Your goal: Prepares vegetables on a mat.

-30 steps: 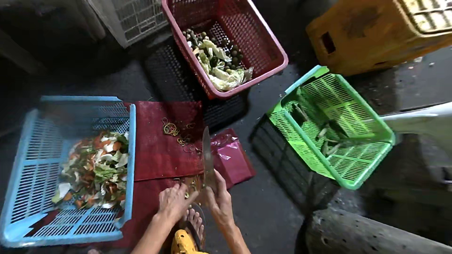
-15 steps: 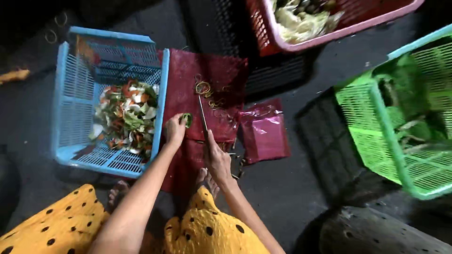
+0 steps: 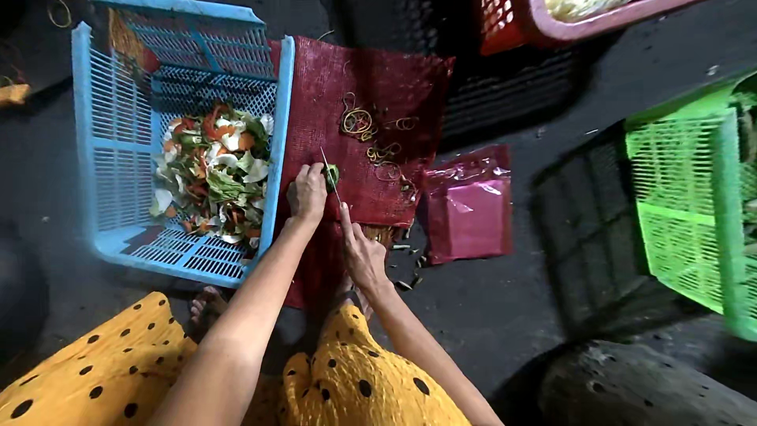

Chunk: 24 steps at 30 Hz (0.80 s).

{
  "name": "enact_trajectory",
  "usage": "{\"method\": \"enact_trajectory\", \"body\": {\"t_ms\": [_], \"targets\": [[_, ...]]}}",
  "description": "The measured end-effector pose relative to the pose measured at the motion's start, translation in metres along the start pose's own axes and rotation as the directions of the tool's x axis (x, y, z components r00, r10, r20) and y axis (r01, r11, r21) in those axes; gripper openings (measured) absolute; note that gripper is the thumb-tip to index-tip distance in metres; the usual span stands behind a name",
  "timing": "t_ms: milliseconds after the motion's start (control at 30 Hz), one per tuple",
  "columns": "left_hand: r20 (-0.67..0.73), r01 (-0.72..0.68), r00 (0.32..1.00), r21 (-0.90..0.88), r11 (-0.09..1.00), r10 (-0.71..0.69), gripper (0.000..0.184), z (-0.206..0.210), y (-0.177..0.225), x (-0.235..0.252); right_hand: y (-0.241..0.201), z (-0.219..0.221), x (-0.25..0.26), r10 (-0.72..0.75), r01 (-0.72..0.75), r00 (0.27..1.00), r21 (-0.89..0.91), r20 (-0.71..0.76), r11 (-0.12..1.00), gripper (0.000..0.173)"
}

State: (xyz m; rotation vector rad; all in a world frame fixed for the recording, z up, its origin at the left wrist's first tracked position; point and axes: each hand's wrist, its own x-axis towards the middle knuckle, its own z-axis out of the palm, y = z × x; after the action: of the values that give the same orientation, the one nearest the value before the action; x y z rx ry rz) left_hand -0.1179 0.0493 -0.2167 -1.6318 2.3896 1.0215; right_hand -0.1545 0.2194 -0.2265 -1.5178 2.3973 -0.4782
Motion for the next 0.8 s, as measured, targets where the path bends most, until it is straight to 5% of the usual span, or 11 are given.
{"method": "enact_trajectory", "body": {"t_ms": [433,800], "targets": [[0.068,0.100,0.993,-0.030,0.994,-0.098,0.040,-0.002,0.008,0.005,0.001,-0.004,0.030,-0.009,0.016,0.986,-0.042,0.166,0.999,0.077],[0.082,0.074,0.994,0.014,0.997,-0.075,0.039,-0.007,0.008,0.008,0.000,-0.033,0.041,-0.016,0.038,0.960,-0.072,0.281,0.997,0.074]]}}
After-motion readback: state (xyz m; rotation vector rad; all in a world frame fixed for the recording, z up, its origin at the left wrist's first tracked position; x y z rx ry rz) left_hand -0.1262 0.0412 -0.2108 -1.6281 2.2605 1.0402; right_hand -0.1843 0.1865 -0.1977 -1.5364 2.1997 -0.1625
